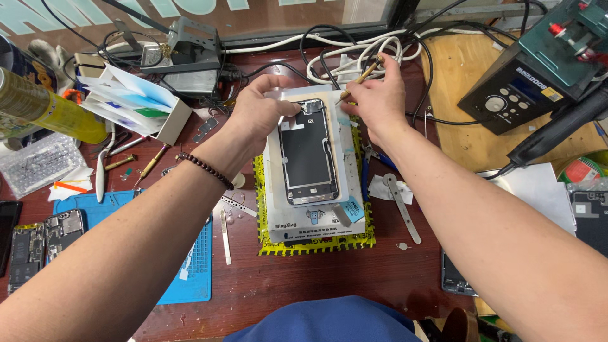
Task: The person works on a disassembled smartphone held in a fixture on a cluttered repair bench. They use a pry tool around the frame, use a wrench-like tool on the edge, reposition the phone, and finally lift and open the phone's screen assembly to expose the internal components.
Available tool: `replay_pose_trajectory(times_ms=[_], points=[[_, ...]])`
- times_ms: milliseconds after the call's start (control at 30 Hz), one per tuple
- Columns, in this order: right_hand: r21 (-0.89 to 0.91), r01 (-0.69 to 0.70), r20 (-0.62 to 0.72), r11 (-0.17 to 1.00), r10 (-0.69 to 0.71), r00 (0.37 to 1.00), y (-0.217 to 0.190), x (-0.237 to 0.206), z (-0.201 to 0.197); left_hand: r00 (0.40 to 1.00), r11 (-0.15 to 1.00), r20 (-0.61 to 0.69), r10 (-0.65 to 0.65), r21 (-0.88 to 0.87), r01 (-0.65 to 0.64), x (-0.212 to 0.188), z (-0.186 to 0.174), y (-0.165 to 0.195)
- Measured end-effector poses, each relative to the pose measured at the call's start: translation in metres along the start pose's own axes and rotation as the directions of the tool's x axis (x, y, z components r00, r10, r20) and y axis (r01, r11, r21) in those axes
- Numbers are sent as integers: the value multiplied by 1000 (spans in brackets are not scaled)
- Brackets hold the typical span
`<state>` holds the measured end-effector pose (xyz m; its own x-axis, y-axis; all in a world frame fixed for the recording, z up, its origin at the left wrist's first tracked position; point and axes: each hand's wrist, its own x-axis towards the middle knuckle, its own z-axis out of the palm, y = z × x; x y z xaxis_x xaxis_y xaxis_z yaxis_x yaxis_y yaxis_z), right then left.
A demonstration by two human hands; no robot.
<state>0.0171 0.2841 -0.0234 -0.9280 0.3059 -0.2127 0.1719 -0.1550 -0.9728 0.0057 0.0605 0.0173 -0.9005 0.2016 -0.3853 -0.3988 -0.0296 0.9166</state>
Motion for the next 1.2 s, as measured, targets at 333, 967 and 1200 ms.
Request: replay_pose_trajectory(times_ms=[333, 967, 1200], points=[[187, 26, -26, 982, -22, 999, -26, -11, -16, 992, 996, 113, 53, 60, -60, 1, -5, -3], [230, 142, 15, 963, -150, 989, -69, -36, 12, 990, 996, 115, 75, 34, -80, -3, -22, 0], [224, 158, 13, 962, -165, 986, -91, -60, 46, 740, 567, 76, 668, 593, -572, -28, -30, 11]])
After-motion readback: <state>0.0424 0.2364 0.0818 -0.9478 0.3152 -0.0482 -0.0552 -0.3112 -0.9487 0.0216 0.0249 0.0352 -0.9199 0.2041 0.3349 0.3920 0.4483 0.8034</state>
